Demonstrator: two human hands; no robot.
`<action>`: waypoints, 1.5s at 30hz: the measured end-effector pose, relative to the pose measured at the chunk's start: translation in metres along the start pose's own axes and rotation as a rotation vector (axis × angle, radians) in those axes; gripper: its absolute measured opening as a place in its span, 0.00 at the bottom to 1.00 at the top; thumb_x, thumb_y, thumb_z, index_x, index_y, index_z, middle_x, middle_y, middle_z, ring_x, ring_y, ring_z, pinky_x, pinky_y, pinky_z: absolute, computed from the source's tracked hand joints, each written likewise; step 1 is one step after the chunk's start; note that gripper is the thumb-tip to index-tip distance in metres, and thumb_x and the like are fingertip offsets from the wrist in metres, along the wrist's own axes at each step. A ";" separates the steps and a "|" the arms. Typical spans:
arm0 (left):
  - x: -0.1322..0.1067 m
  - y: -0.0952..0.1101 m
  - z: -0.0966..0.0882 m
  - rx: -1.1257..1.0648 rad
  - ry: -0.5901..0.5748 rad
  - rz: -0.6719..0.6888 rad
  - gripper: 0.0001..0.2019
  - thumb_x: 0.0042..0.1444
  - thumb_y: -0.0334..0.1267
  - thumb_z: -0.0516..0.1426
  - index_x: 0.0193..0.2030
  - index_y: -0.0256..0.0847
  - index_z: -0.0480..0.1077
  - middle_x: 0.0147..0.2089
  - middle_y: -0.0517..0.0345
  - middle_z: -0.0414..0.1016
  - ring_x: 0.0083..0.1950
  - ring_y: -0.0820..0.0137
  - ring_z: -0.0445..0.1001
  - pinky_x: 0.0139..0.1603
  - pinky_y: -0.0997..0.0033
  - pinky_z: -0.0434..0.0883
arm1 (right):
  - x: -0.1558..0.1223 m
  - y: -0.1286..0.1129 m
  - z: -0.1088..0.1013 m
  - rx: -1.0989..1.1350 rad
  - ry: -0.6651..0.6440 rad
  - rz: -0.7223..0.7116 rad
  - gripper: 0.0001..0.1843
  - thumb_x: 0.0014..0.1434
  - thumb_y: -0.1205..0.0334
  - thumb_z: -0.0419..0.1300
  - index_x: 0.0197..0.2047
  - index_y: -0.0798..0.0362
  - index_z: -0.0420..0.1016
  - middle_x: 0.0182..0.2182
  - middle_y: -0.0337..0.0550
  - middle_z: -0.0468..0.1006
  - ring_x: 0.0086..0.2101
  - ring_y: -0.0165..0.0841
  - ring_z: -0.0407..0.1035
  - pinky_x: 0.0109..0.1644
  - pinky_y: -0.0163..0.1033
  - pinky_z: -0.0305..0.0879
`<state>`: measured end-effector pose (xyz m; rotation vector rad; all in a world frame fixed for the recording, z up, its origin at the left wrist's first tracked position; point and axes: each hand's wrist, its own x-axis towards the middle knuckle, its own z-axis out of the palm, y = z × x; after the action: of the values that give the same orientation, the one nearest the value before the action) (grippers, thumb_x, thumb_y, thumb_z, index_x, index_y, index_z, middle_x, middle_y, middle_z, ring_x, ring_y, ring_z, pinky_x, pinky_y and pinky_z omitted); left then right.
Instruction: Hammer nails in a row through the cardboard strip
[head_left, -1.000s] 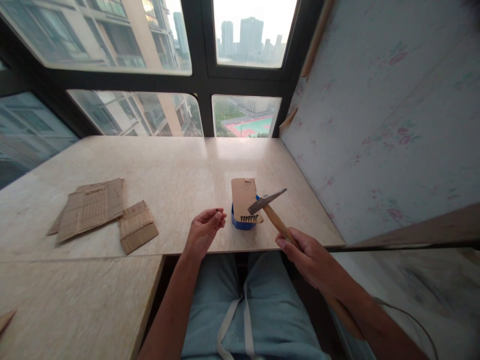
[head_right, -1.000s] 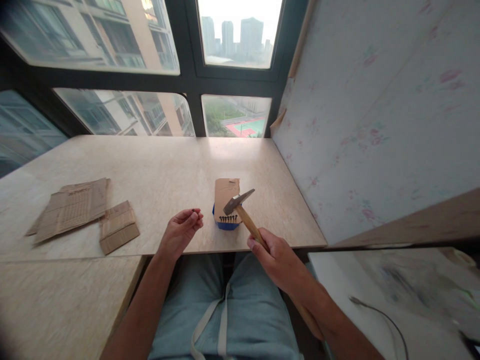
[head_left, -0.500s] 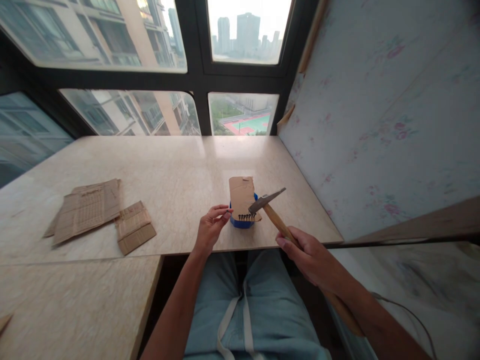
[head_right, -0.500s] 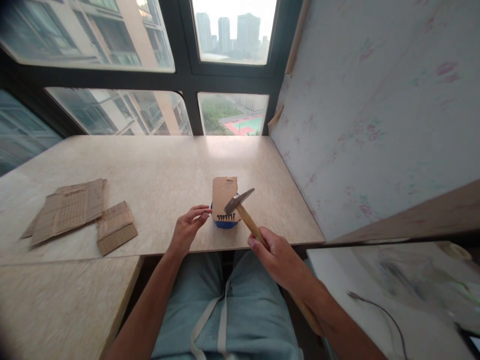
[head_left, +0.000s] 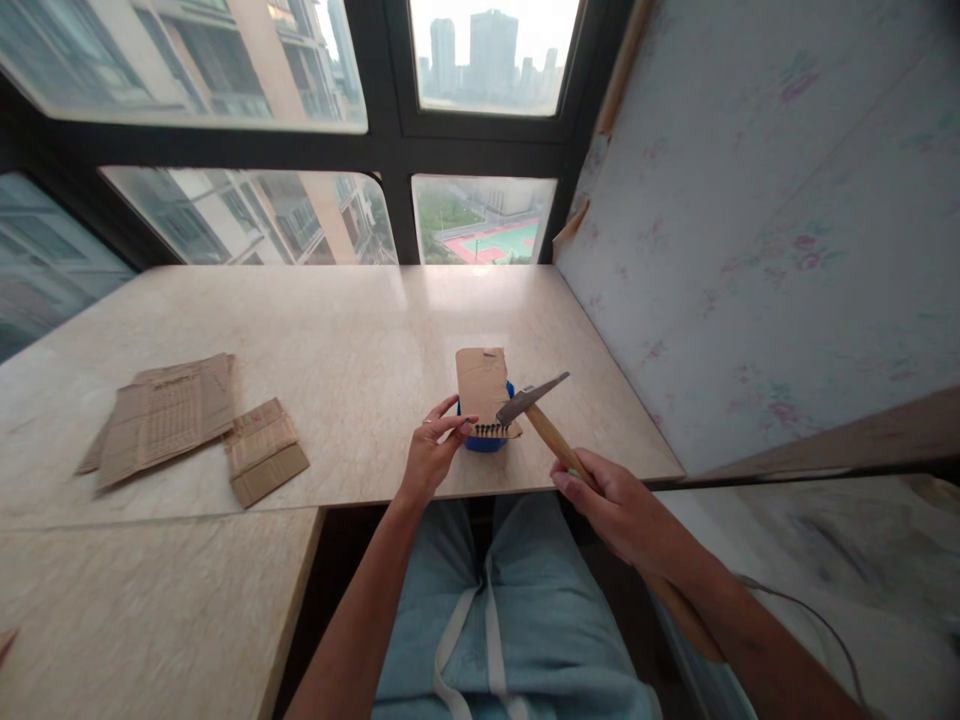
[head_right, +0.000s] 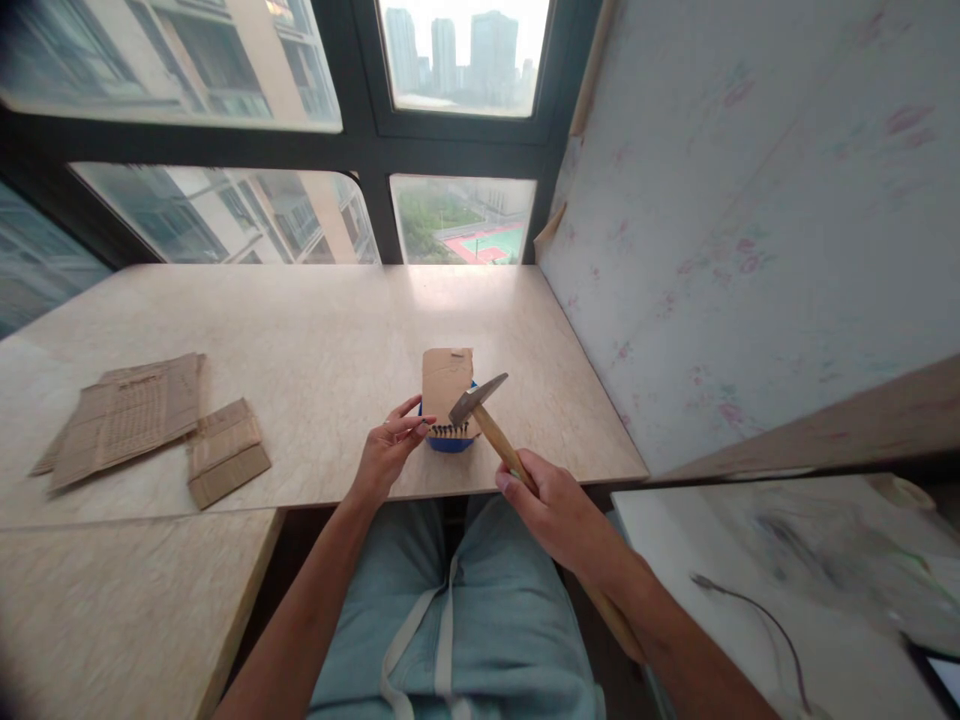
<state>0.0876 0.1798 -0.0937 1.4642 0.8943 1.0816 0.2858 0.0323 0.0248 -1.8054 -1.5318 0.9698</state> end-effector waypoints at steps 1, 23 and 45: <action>0.000 -0.001 0.000 0.023 0.002 0.001 0.13 0.54 0.47 0.62 0.41 0.43 0.80 0.64 0.46 0.65 0.66 0.56 0.62 0.60 0.56 0.67 | 0.000 -0.001 0.000 0.010 0.001 0.008 0.14 0.64 0.52 0.51 0.36 0.52 0.69 0.22 0.34 0.64 0.24 0.30 0.60 0.27 0.34 0.56; -0.009 0.013 -0.001 0.605 0.140 0.286 0.06 0.58 0.34 0.58 0.36 0.46 0.77 0.58 0.50 0.71 0.66 0.55 0.59 0.62 0.43 0.58 | 0.001 0.000 0.001 0.046 -0.034 0.070 0.13 0.65 0.51 0.50 0.37 0.51 0.67 0.19 0.31 0.58 0.16 0.25 0.52 0.18 0.32 0.48; -0.008 0.020 0.001 0.736 0.127 0.347 0.08 0.58 0.30 0.57 0.35 0.45 0.76 0.56 0.51 0.73 0.64 0.54 0.62 0.57 0.44 0.59 | 0.005 0.001 0.003 0.007 -0.030 0.026 0.14 0.65 0.52 0.49 0.36 0.52 0.67 0.21 0.33 0.60 0.20 0.27 0.57 0.23 0.32 0.52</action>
<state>0.0855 0.1684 -0.0758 2.2385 1.2367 1.1618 0.2846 0.0364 0.0214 -1.8183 -1.5248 1.0176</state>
